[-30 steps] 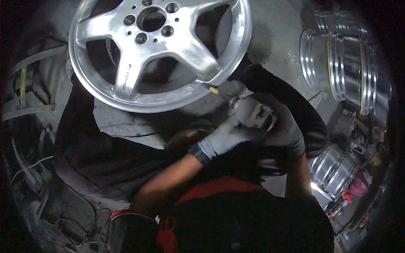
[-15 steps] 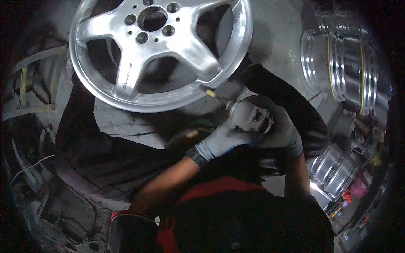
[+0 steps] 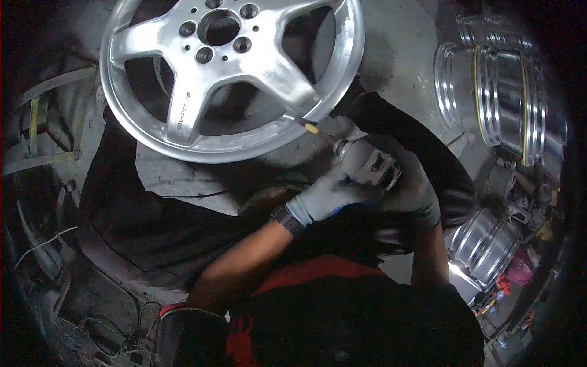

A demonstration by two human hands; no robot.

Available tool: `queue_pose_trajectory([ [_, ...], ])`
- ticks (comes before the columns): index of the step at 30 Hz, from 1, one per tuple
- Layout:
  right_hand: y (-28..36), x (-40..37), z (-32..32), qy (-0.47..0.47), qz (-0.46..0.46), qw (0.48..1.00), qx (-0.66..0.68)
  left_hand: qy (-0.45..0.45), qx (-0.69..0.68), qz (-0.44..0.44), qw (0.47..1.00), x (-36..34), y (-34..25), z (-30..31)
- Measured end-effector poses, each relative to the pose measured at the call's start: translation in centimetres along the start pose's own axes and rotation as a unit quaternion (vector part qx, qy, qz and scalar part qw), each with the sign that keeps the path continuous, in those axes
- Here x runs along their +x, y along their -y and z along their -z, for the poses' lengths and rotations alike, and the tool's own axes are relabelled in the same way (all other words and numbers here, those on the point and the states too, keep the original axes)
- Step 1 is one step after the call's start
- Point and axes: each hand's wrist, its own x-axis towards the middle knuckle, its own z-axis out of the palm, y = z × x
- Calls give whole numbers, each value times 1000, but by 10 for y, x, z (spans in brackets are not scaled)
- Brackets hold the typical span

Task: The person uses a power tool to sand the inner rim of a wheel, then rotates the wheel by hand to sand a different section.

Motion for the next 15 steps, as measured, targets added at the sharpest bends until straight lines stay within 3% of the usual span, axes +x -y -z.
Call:
queue_pose_trajectory([
  [2, 0, 0, 1, -17, 18, 1000, 10, 6, -3, -9, 1000, -2, -1, 0],
  [5, 3, 0, -1, 64, -49, 996, -44, 9, -33, 0, 999, -13, 19, 12],
  [8, 1, 3, -14, 27, 20, 997, -66, -19, 6, -39, 999, -20, 37, 18],
  [10, 0, 11, -16, 66, -37, 996, 44, -47, -106, -20, 993, -26, 35, 17],
  [11, 0, 12, -17, 65, -38, 996, 45, -47, -106, -18, 993, -30, 28, 19],
  [13, 1, 12, -17, 51, 34, 998, -15, -18, 28, -5, 999, -35, 13, 22],
  [15, -6, 7, -15, 35, 40, 998, -42, -10, -9, -6, 1000, -26, 14, 21],
])
